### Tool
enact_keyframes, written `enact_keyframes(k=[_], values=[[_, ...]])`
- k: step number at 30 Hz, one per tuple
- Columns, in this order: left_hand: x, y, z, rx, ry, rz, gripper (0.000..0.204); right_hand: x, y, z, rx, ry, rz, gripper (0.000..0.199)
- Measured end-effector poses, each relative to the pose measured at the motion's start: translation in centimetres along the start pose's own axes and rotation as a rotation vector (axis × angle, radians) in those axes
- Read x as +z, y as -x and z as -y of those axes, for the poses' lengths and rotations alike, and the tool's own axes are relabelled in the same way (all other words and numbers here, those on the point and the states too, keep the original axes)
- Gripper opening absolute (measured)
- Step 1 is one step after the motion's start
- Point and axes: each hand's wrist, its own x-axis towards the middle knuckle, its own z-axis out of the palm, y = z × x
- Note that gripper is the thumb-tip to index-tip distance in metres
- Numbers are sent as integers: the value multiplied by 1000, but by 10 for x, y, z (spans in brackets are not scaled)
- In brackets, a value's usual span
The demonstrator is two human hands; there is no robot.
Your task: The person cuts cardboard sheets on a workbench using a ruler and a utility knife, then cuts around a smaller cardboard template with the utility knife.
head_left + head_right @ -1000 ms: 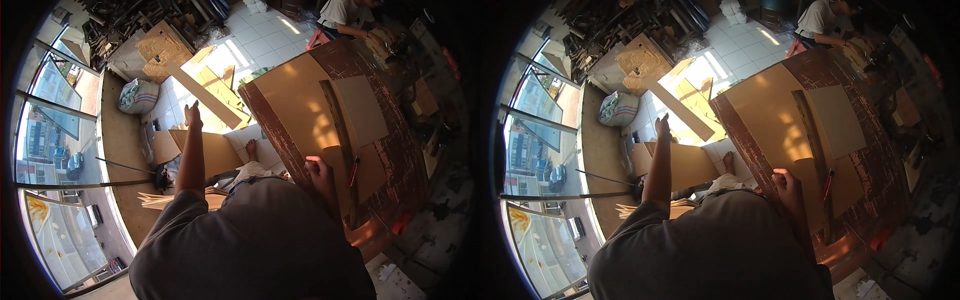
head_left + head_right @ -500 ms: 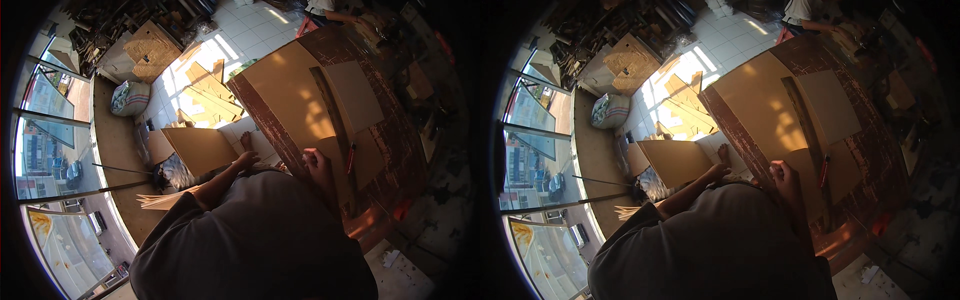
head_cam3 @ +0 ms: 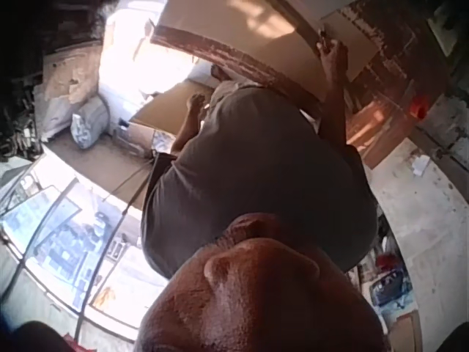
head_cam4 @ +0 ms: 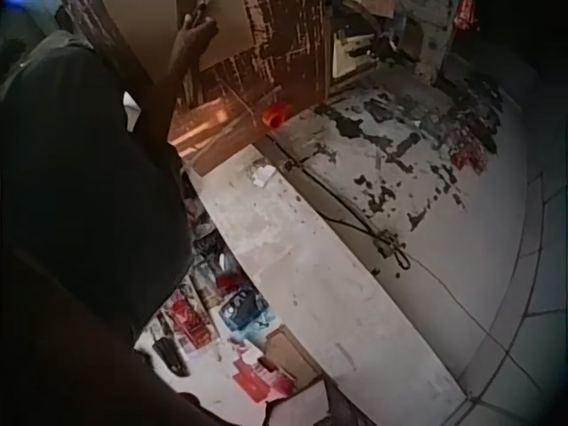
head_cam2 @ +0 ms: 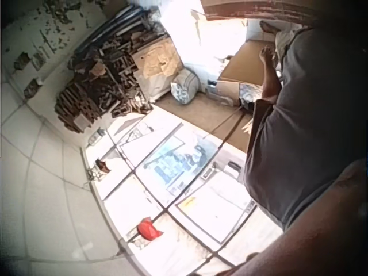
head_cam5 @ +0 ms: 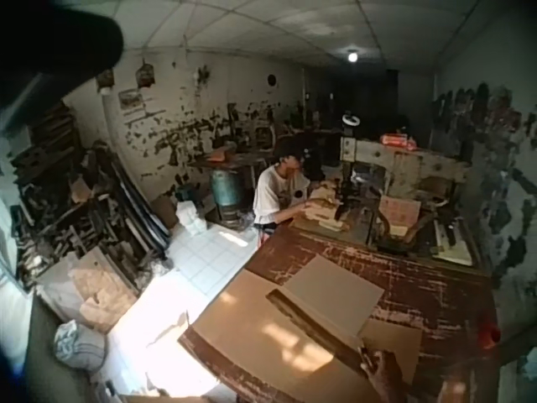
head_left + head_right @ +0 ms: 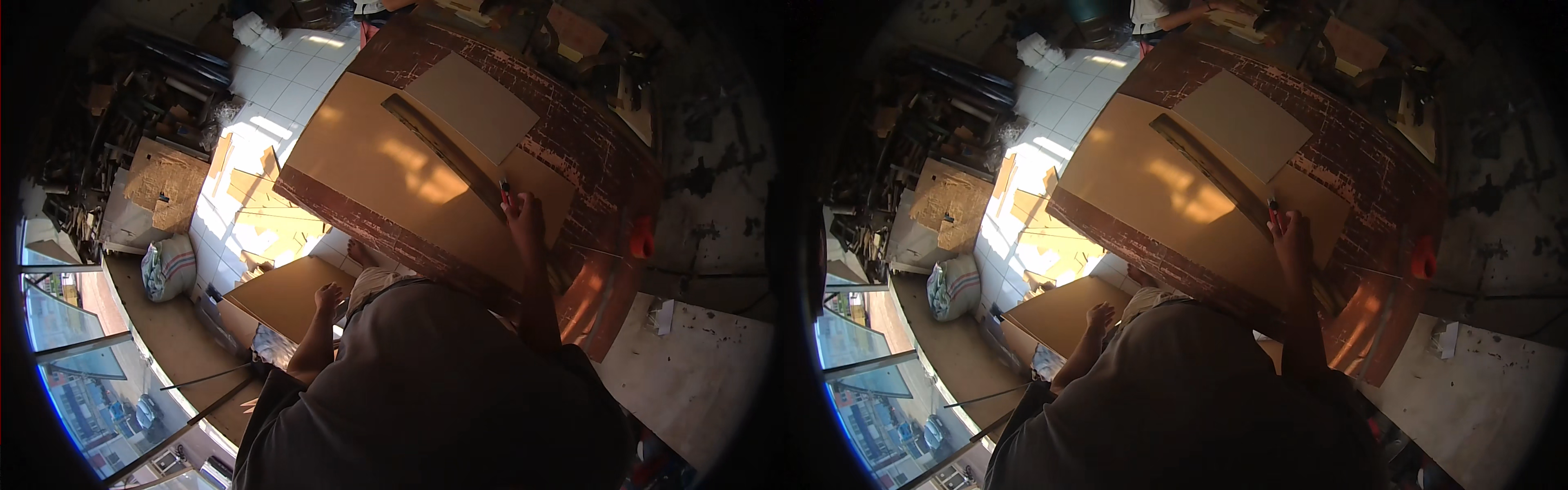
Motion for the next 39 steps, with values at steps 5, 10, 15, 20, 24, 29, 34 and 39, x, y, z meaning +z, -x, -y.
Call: enact_keyframes(k=[5,10,15,20,24,29,34,39], values=[[-14,-12,-21,28,519,-183,23,24,5,-25,7,27,-43,53],[-11,-8,-82,238,637,-224,23,40,-1,-42,10,-121,58,47],[14,40,-171,432,599,-220,29,31,-11,-43,108,-22,113,42],[42,77,-226,522,527,55,41,26,-4,-54,-36,-33,15,37],[60,81,-240,433,514,252,45,11,10,-64,75,-273,22,38],[62,48,-234,698,146,372,39,-5,40,-92,153,-4,4,54],[71,27,-240,648,216,440,39,-17,79,-123,104,66,-89,62],[86,25,-257,728,-85,315,37,-13,99,-132,-38,247,-182,81]])
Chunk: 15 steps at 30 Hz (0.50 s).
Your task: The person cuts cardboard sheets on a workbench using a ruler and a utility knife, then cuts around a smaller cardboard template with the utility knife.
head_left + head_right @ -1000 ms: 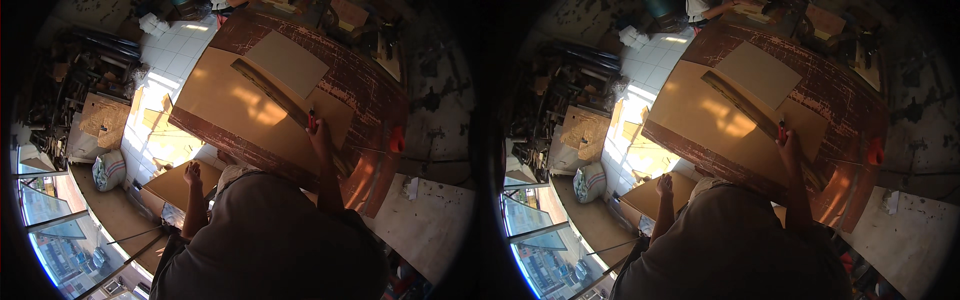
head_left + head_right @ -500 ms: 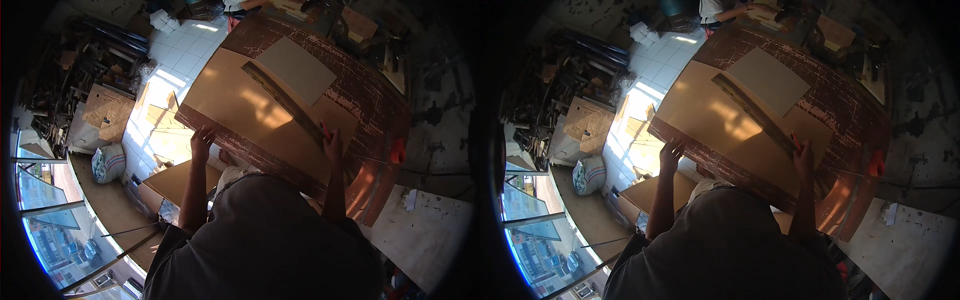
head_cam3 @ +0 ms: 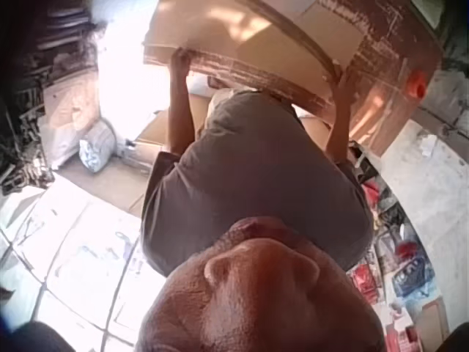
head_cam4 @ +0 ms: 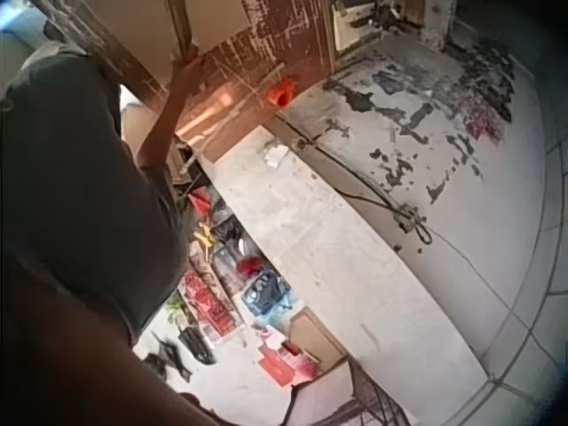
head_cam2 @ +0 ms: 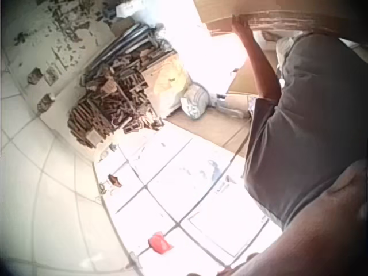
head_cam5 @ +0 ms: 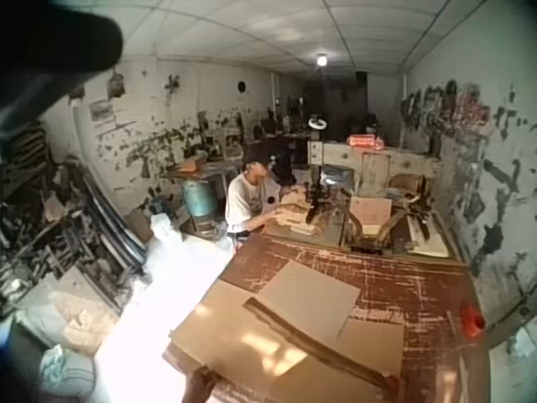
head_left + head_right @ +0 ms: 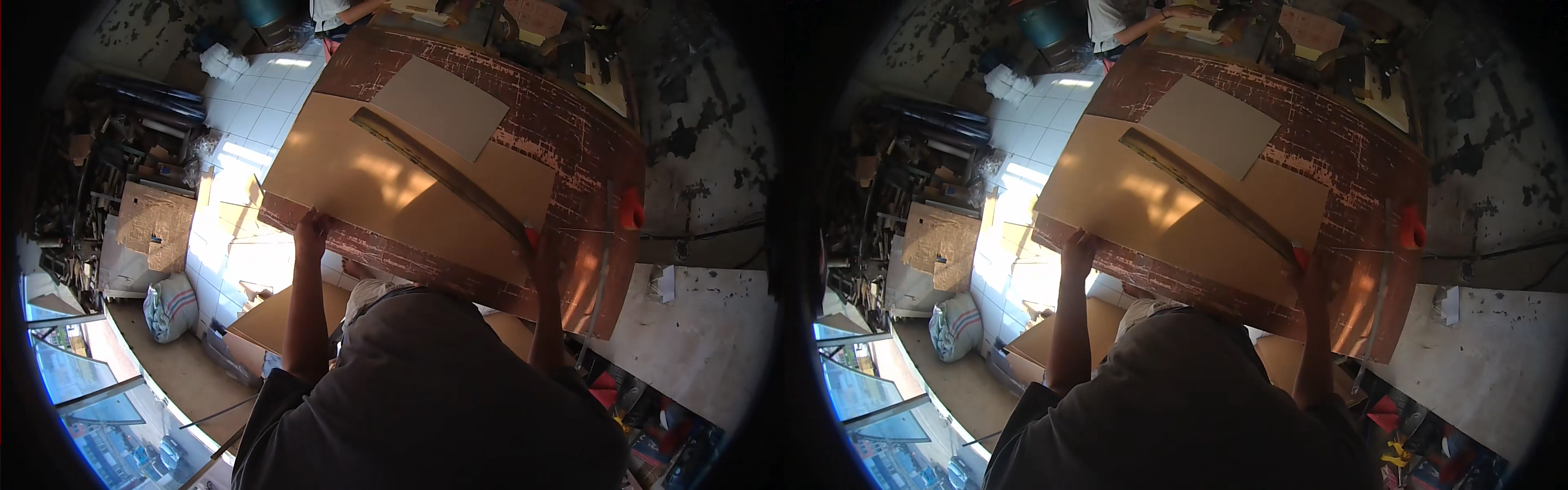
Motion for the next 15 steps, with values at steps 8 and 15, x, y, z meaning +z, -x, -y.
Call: enact_keyframes(k=[8,15], values=[[22,-18,-46,-123,512,-66,29,-22,-20,9,211,-146,201,78],[25,8,-74,-32,766,-70,25,-38,-39,11,151,-230,289,77]])
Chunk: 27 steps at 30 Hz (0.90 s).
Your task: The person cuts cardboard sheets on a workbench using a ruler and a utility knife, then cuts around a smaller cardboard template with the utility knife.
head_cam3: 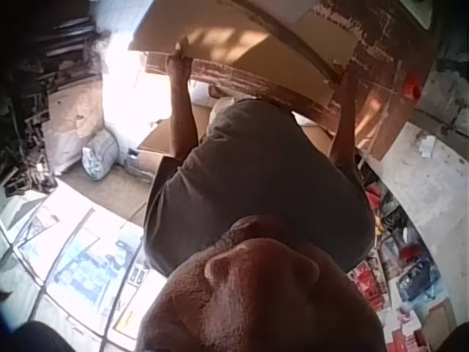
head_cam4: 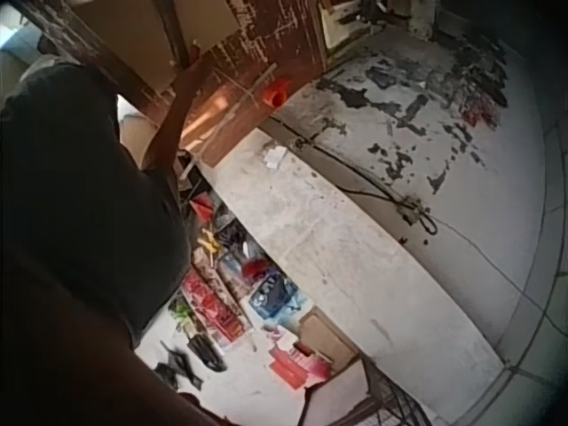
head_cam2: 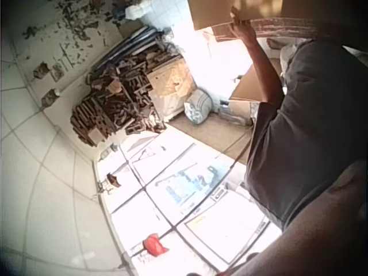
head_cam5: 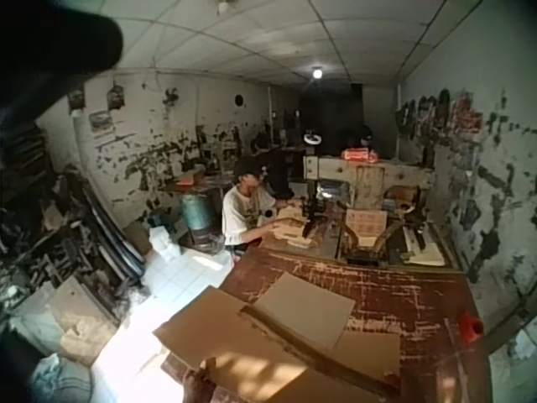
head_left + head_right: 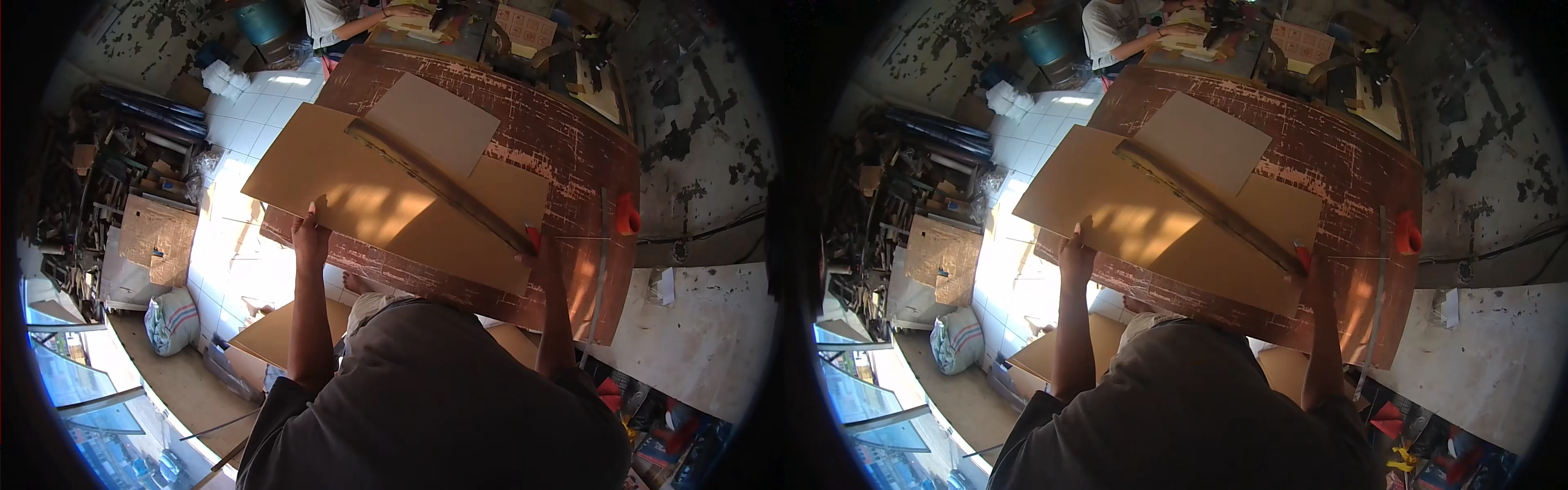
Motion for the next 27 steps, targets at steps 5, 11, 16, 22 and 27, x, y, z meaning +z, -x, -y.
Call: enact_keyframes(k=[5,11,16,22,27], values=[[11,15,-11,87,9,-19,23,-2,1,-5,-7,2,-36,77],[10,15,-32,156,14,-91,20,12,-2,-19,6,-213,-85,77],[17,16,-79,238,1,-82,24,7,-6,-10,143,-123,-203,64],[-26,17,-139,385,-213,-165,32,-14,-23,29,238,-161,-146,68],[-84,26,-218,556,-339,-278,22,-8,-33,33,264,-188,-168,66]])
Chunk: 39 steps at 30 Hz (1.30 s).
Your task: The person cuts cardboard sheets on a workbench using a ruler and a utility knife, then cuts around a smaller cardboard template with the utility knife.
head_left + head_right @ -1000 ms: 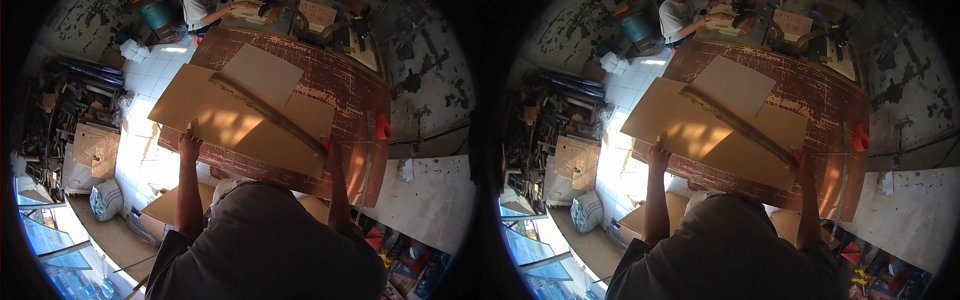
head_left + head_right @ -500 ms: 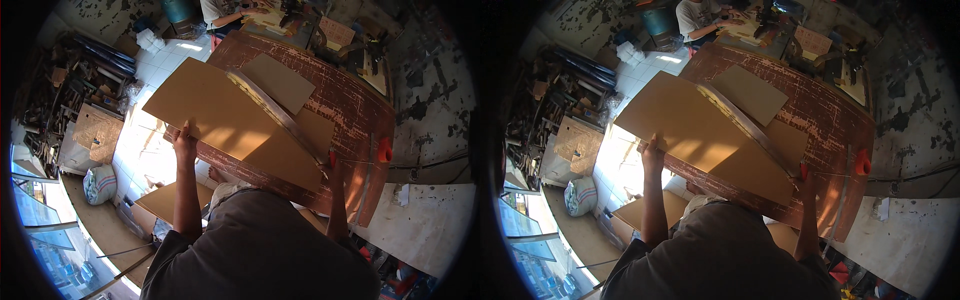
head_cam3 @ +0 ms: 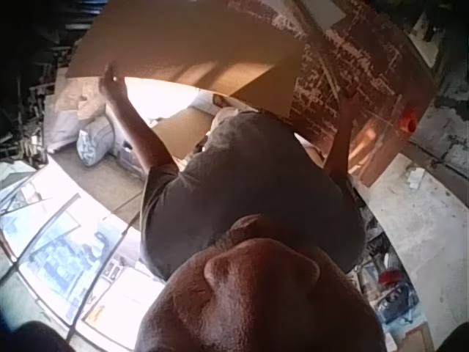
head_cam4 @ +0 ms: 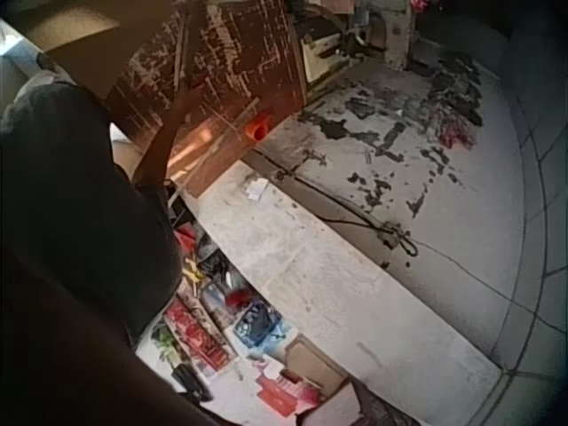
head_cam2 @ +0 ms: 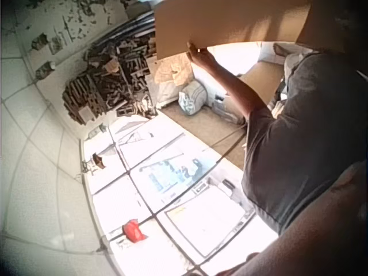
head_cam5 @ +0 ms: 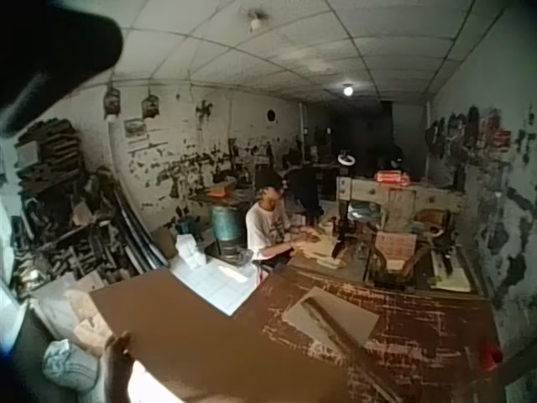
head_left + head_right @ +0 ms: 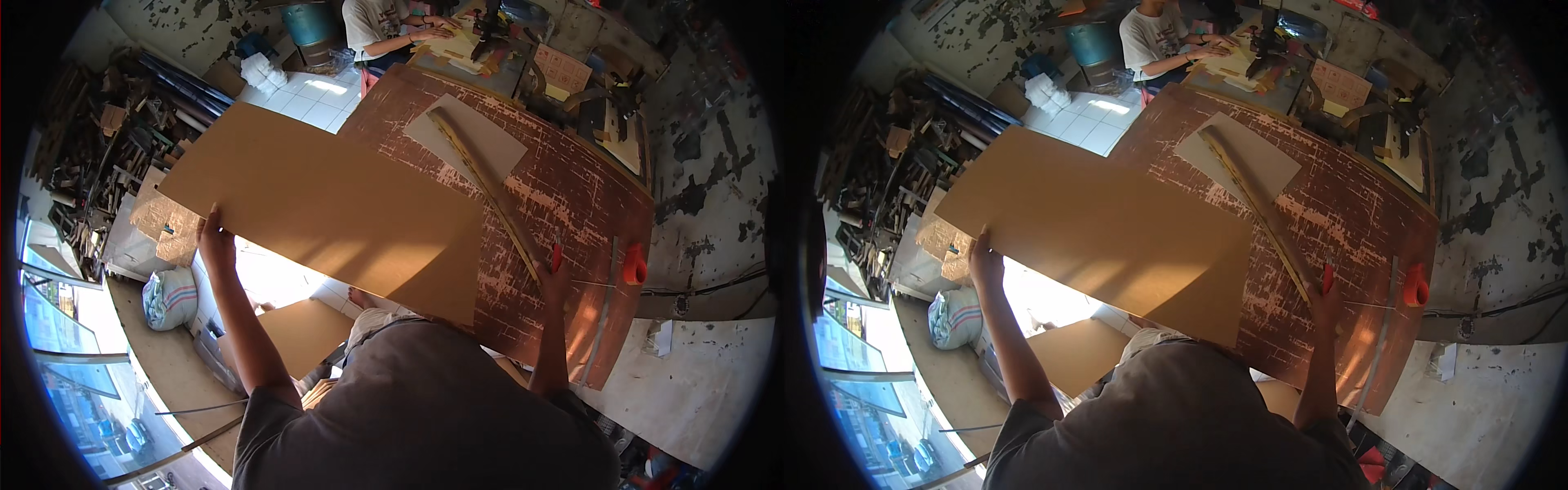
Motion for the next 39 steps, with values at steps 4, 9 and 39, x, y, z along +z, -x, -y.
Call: enact_keyframes(k=[4,9,39], values=[[-70,-20,-63,62,168,-35,22,18,-11,-15,-84,-5,-114,61],[-181,-6,-161,183,-42,-129,30,26,-26,-21,-49,36,16,64],[-349,159,94,-175,-788,-914,41,38,-49,-44,-158,-27,272,75]])
